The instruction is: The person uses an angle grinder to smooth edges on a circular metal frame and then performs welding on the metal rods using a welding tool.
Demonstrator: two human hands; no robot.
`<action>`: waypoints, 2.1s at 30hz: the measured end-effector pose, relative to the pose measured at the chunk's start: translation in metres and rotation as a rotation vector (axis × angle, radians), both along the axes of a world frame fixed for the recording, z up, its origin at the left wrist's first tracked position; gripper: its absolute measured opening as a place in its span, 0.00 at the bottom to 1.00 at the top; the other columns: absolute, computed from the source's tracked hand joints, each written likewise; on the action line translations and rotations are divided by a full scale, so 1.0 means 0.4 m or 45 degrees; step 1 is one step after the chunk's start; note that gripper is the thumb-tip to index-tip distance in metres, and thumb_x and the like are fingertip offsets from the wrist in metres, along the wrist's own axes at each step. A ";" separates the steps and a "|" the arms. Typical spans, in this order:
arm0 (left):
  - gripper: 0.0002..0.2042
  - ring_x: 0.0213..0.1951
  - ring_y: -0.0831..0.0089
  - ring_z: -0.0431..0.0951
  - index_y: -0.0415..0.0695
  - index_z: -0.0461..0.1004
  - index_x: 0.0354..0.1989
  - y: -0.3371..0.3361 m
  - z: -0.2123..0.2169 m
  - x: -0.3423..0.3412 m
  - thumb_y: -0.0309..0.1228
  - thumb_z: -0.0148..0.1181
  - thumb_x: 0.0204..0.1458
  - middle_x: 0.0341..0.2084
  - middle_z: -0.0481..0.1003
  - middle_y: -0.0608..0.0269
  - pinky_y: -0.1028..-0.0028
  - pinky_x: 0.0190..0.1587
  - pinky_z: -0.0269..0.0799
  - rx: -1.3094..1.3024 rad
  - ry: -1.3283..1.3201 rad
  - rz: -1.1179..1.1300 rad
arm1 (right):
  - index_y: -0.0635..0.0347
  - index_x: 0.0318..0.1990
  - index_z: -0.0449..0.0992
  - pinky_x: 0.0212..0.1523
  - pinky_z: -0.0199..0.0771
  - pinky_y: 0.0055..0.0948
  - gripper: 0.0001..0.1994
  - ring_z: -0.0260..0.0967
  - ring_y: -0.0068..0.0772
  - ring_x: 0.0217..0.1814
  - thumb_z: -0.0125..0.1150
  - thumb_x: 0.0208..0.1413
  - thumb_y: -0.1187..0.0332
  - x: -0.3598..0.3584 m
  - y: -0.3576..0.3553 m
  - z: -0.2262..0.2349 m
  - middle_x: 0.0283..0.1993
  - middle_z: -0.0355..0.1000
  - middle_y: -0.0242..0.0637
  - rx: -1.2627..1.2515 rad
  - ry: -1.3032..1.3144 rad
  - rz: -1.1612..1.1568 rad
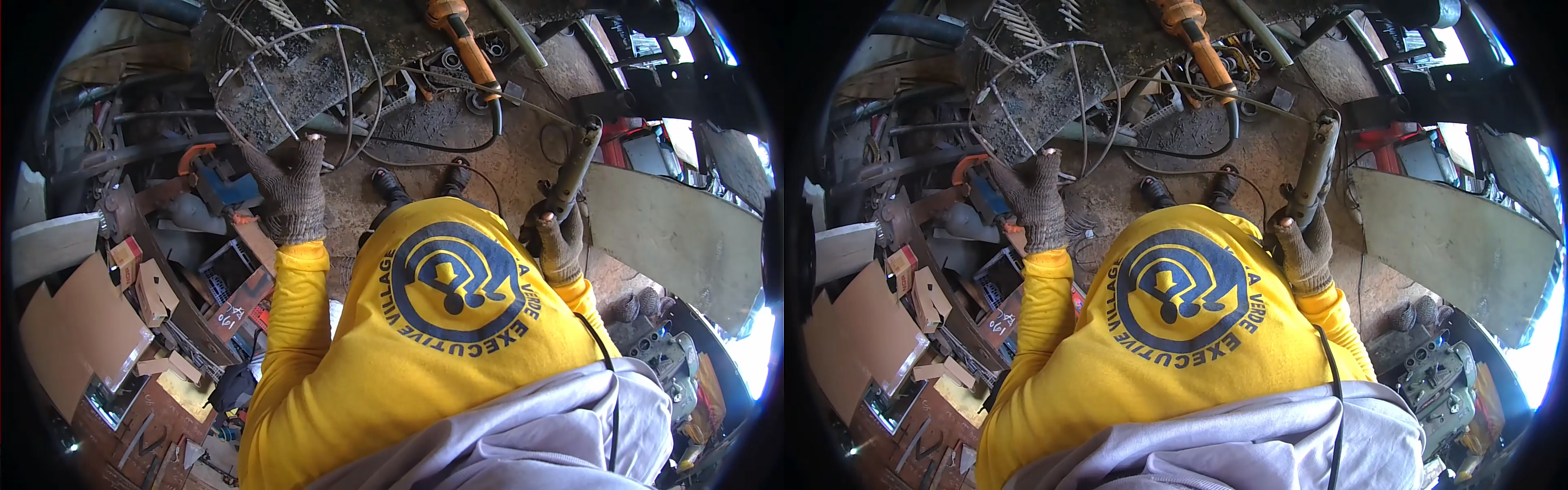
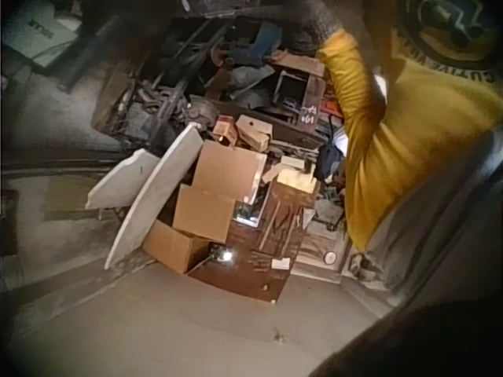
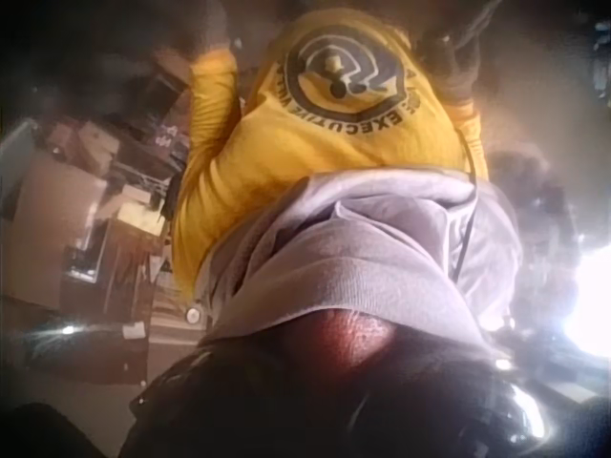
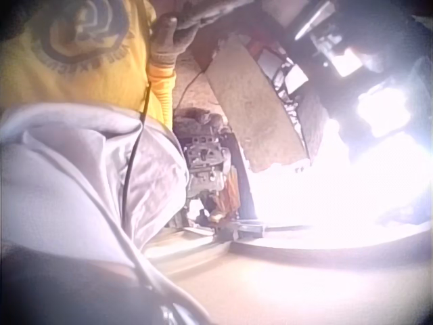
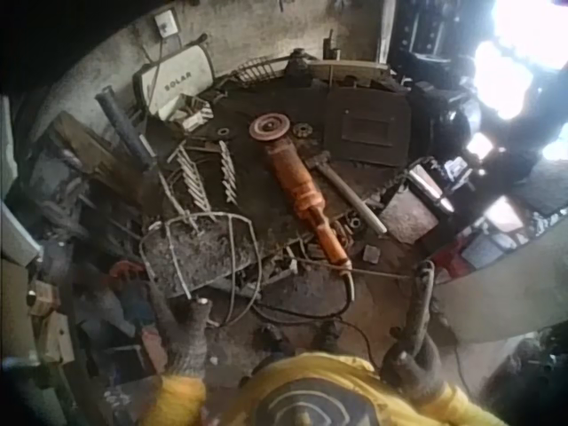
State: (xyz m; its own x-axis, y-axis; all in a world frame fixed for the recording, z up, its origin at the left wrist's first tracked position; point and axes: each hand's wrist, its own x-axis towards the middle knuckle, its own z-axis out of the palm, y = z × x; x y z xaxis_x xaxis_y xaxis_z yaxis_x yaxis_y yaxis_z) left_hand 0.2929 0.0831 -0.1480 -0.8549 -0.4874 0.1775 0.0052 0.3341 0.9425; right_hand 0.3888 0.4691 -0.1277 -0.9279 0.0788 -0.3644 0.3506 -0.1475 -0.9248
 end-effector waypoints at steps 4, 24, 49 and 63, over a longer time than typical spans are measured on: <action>0.57 0.69 0.61 0.62 0.31 0.42 0.77 0.020 0.034 0.004 0.32 0.81 0.45 0.73 0.52 0.45 0.62 0.72 0.59 0.056 -0.114 0.046 | 0.71 0.67 0.64 0.33 0.71 0.20 0.39 0.70 0.20 0.30 0.71 0.62 0.48 -0.005 -0.006 0.007 0.36 0.75 0.33 0.005 -0.004 -0.005; 0.62 0.48 0.70 0.74 0.41 0.40 0.80 0.011 0.021 -0.002 0.40 0.82 0.43 0.67 0.63 0.47 0.69 0.55 0.73 0.082 -0.078 0.031 | 0.71 0.67 0.65 0.31 0.71 0.20 0.38 0.73 0.21 0.29 0.71 0.61 0.48 -0.009 0.000 -0.005 0.36 0.75 0.33 0.013 -0.032 0.041; 0.56 0.69 0.59 0.63 0.36 0.37 0.79 -0.010 -0.021 0.015 0.35 0.76 0.52 0.71 0.57 0.42 0.63 0.69 0.62 -0.048 -0.058 -0.046 | 0.67 0.67 0.65 0.30 0.72 0.22 0.33 0.72 0.22 0.28 0.66 0.65 0.52 0.005 -0.002 -0.035 0.34 0.75 0.33 -0.080 0.071 -0.189; 0.51 0.66 0.60 0.65 0.32 0.50 0.74 0.042 0.044 -0.016 0.32 0.79 0.47 0.69 0.57 0.45 0.61 0.70 0.62 0.062 -0.003 -0.011 | 0.67 0.66 0.66 0.28 0.69 0.20 0.33 0.71 0.22 0.26 0.68 0.64 0.51 -0.017 0.007 -0.015 0.34 0.75 0.32 -0.103 -0.050 -0.025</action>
State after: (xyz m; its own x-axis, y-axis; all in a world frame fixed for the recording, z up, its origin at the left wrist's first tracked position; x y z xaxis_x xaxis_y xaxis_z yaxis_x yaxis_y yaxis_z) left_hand 0.2864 0.1000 -0.1304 -0.8596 -0.4878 0.1519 0.0060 0.2877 0.9577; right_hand 0.3819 0.4718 -0.1337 -0.9115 0.0653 -0.4061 0.3825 -0.2285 -0.8952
